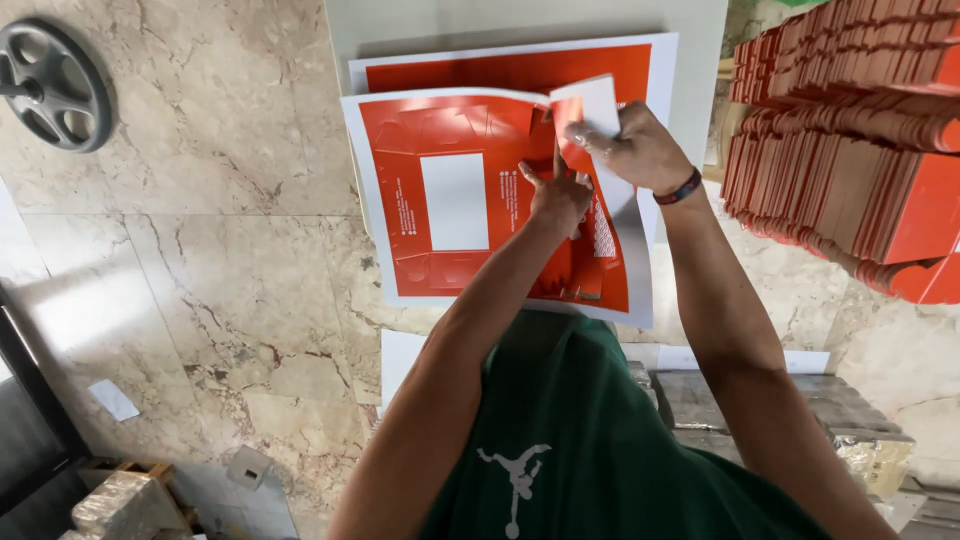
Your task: A worker is efficiently sorting and stacking flat cardboard box templates into a container on an assembly line.
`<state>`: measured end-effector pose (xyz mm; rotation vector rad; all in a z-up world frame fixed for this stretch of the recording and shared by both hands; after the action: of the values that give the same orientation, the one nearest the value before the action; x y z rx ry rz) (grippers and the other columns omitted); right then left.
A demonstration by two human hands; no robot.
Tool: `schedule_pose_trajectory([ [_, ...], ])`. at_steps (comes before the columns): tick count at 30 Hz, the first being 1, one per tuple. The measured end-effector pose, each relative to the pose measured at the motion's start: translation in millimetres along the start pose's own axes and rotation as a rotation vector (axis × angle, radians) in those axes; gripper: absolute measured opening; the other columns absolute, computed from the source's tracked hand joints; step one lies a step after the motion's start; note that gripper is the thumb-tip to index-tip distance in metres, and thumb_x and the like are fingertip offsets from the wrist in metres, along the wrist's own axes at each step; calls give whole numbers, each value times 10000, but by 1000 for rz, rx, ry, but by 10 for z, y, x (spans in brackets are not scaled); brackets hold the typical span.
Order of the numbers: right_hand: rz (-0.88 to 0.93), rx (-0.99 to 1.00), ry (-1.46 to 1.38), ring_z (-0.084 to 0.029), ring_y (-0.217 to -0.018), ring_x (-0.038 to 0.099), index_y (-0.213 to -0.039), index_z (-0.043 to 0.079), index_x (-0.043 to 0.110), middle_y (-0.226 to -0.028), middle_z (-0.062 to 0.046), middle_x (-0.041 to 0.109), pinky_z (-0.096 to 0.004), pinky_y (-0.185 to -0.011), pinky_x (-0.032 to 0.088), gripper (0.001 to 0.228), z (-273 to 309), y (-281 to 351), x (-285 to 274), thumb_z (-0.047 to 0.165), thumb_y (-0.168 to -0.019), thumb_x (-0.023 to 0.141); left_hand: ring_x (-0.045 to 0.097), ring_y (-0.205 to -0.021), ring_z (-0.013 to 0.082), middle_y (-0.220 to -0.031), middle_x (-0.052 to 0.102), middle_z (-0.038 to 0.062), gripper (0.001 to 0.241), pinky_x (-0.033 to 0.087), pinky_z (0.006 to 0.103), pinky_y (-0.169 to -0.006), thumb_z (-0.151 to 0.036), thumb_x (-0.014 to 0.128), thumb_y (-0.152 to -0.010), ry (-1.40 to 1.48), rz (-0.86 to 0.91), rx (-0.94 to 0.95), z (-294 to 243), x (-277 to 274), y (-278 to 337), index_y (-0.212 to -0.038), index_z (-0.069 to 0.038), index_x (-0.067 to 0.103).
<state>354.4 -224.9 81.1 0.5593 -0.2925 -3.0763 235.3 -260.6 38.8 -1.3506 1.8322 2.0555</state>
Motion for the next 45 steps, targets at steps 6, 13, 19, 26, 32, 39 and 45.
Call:
schedule_pose_trajectory([
  [6, -308, 393, 320, -391, -902, 717, -892, 103, 772, -807, -143, 723, -498, -677, 504, 611, -462, 260, -485, 614, -1128, 534, -125, -1496, 611, -1707, -171, 136, 1260, 282, 949, -919, -330, 952, -742, 36, -122, 27, -2, -91, 63, -1681, -279, 114],
  [13, -1019, 396, 209, -260, -934, 765, -911, 106, 802, -846, -135, 758, -314, -939, 502, 591, -509, 2451, -140, 348, -1249, 383, -17, -1520, 592, -1720, -70, 144, 1112, 281, 966, -893, -205, 911, -800, 2, -227, 183, 111, 117, -27, -1652, -344, 211],
  [19, -1214, 830, -750, -272, -1164, 650, -1373, 123, 577, -1294, -98, 670, -409, -911, 465, 642, -1103, 3323, 2059, 657, -1080, 373, -43, -1539, 547, -1726, -69, 50, 1021, 290, 950, -940, -204, 896, -711, -199, -146, 504, 311, 803, 347, -1578, -409, 398],
  [26, -892, 740, -1258, -490, -1177, 613, -1415, -84, 481, -1318, -304, 600, -716, -1011, 411, 831, -850, 2203, 3438, 565, -966, 739, -72, -1517, 575, -1718, -127, 118, 1308, 240, 945, -982, -171, 985, -619, -418, -25, 575, 468, 1080, 773, -1653, -385, 214],
  [32, -1060, 725, -1042, -220, -812, 752, -1146, 68, 731, -979, -86, 754, -356, -683, 653, 443, -1330, 2487, 3211, 439, -931, 842, -95, -1484, 635, -1694, -169, 156, 1224, 246, 946, -994, -33, 885, -739, -451, -26, 588, 103, 860, 989, -1653, -439, 179],
  [39, -1002, 579, -409, -65, -631, 176, -773, 109, 733, -758, 78, 213, -296, -484, 173, 328, -730, 2442, 2591, 295, -1042, 715, -192, -1434, 642, -1588, -366, 113, 1170, 175, 950, -1024, -168, 786, -908, -539, -56, 456, -55, 1030, 677, -1640, -505, -62],
  [45, -994, 655, -893, -77, -393, 337, -459, 182, 375, -413, 55, 324, -232, -452, 384, 670, -534, 2415, 2757, 439, -964, 731, -157, -1451, 635, -1658, -274, 78, 956, 318, 885, -1019, 33, 519, -995, -493, 122, 488, -22, 934, 790, -1657, -462, 40],
])
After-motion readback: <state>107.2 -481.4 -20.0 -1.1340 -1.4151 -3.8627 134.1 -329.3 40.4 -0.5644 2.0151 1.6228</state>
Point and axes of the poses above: each hand's wrist, its own y-axis away from the middle knuckle, its own x-axis out of the palm, z = x × y, the point moved 8 cm from there along -y, towards the middle knuckle
